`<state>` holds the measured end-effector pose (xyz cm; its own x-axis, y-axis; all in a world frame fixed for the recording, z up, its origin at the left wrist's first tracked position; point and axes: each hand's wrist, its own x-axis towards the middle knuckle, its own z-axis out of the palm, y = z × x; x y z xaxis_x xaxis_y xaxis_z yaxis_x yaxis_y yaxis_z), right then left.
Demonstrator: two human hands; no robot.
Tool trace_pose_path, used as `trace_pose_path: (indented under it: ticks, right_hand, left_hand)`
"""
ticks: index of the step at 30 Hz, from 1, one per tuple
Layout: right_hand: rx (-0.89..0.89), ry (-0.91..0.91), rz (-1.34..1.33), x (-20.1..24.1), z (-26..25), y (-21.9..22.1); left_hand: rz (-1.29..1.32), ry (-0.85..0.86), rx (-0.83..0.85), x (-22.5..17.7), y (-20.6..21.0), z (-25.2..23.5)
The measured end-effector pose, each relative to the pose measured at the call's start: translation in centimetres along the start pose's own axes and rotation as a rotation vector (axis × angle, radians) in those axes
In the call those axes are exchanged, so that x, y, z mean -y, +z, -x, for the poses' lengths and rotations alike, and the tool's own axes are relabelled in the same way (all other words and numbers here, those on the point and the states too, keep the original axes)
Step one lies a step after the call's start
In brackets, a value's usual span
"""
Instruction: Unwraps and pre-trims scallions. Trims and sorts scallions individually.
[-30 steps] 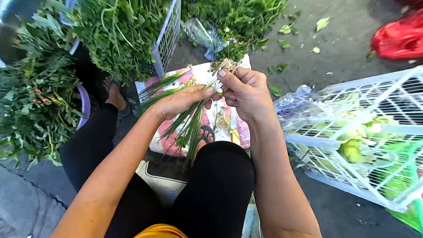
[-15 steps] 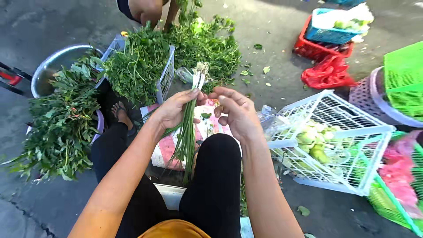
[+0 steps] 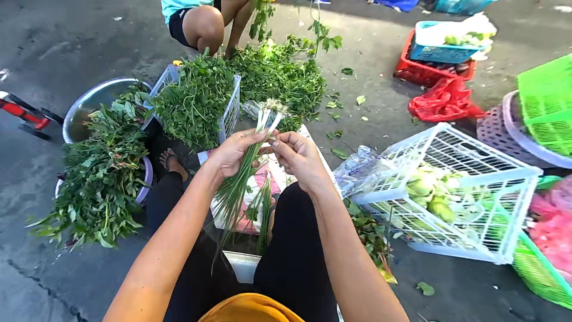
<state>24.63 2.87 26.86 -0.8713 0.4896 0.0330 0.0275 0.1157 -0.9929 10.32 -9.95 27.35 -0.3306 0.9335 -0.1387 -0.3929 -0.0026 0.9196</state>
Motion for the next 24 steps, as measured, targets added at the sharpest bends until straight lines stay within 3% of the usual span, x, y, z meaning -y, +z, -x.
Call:
trace_pose_path:
  ticks: [4,12,16,19,24]
  right_hand:
    - [-0.056,0.031,0.018,0.1,-0.2,0.2]
    - [-0.011,0.002,-0.29,0.4,-0.9,-0.3]
    - [-0.213,0.041,-0.47,0.3,-1.5,-3.4]
    - [-0.269,0.033,-0.311,0.3,-1.3,-4.4]
    - [-0.139,-0.048,-0.197,-0.6,-0.3,-0.7]
  left_hand:
    - [-0.147,0.002,-0.113,-0.3,0.8,0.0]
    - [-0.303,0.037,-0.077,-1.2,0.6,0.6]
    - [-0.47,-0.019,-0.045,-1.4,0.4,1.1]
    - [-0.53,0.014,-0.147,-1.0,0.6,0.7]
    - [-0.604,0.124,-0.23,-0.8,3.2,-0.6]
